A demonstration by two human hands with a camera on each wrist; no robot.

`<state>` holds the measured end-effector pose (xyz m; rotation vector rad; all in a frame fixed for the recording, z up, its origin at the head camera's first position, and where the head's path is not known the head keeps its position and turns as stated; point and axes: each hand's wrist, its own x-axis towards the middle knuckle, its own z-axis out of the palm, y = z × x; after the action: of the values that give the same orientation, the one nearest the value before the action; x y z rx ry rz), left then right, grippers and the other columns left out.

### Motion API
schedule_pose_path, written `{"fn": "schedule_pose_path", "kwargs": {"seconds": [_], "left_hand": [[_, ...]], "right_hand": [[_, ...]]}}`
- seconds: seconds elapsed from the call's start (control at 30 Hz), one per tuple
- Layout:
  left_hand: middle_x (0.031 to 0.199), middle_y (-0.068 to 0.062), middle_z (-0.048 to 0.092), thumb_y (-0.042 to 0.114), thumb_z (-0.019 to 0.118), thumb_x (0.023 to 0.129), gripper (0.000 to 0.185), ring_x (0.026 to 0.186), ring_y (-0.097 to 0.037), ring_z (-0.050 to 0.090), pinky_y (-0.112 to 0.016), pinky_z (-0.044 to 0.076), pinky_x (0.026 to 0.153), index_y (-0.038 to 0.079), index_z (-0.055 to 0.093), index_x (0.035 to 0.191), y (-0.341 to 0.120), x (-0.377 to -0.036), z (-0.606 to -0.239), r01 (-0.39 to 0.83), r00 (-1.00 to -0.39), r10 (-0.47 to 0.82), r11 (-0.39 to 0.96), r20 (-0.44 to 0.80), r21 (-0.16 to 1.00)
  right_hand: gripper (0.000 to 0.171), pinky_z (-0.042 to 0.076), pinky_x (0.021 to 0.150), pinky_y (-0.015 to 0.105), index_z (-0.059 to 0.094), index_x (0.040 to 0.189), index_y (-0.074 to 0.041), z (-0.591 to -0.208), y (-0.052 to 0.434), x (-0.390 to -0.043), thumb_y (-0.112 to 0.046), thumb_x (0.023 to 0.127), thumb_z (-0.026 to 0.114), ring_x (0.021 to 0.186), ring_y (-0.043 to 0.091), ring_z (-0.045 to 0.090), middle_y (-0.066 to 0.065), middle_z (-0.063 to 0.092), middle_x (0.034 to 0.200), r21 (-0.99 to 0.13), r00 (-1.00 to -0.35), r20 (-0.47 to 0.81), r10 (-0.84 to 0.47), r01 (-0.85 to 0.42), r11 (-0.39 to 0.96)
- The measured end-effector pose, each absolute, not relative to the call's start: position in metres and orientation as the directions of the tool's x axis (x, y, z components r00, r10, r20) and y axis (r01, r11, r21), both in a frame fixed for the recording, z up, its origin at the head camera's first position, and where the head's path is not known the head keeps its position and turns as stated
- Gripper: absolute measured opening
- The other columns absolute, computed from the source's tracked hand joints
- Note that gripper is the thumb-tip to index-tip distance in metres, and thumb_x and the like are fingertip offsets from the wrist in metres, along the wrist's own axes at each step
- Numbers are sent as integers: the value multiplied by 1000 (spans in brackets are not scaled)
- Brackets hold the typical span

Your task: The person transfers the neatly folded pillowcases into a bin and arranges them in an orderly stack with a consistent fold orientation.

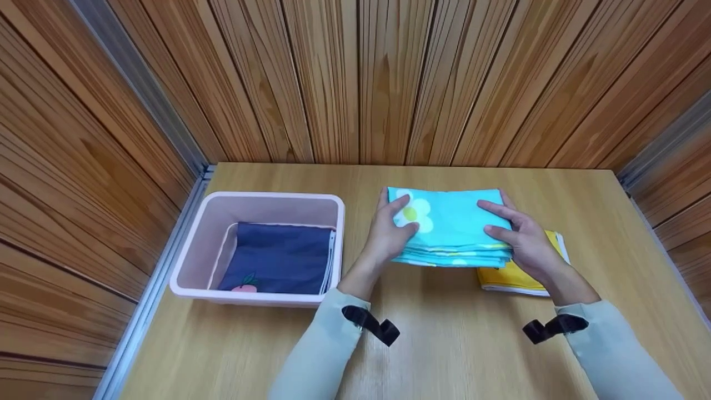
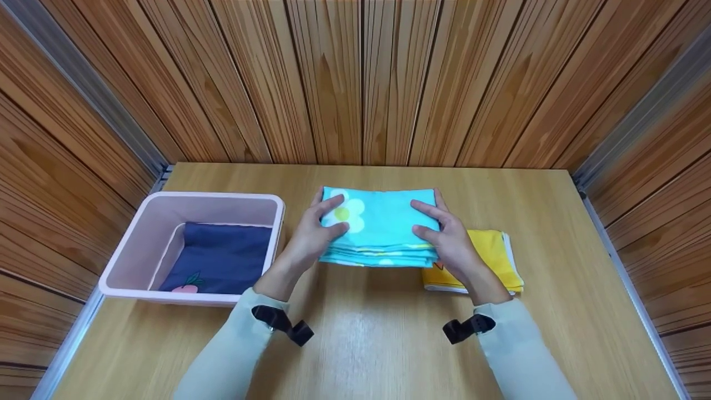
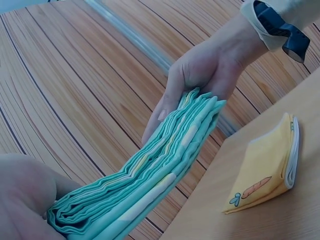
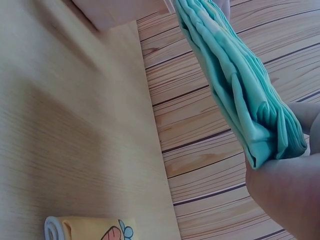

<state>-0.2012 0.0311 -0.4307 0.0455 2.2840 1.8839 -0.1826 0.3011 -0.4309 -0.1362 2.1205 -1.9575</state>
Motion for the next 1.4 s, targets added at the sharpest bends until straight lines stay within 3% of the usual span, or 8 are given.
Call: {"fn": "schedule_pose_path", "kwargs": {"seconds": [0.53,0.8,0.97,1.4], "left_hand": [[172,3,7,5,66,97,56,157,-26,3,-47,14,125,16,52,151,21,-201,-417,-117,-980,142,151,-139,982],[172,4,8,6,67,97,57,157,-26,5,-46,17,124,19,53,150,15,-202,-407,-131,-979,135,146,-151,980],[172,0,7,0,66,96,57,157,-28,4,-43,17,125,12,53,150,12,-201,-406,-91,-983,149,100,-105,991],[172,1,8,2,67,95,58,157,-28,6,-41,23,123,14,53,150,2,-200,-399,-89,-984,145,94,-102,992]], "right_hand": [[53,2,125,38,42,154,-2,-415,293,-180,-9,104,58,152,25,-26,-4,-20,169,-993,-965,-112,-236,120,-19],[52,2,125,38,44,153,-3,-408,287,-178,-8,103,59,153,25,-24,-3,-19,170,-994,-970,-94,-222,105,-35],[52,-3,124,39,44,152,-1,-405,283,-178,-6,102,59,153,23,-25,-4,-19,170,-994,-974,-85,-209,98,-52],[52,6,125,37,47,152,-5,-397,275,-176,-6,102,61,154,23,-23,-6,-16,170,-991,-974,-97,-203,113,-71]]}}
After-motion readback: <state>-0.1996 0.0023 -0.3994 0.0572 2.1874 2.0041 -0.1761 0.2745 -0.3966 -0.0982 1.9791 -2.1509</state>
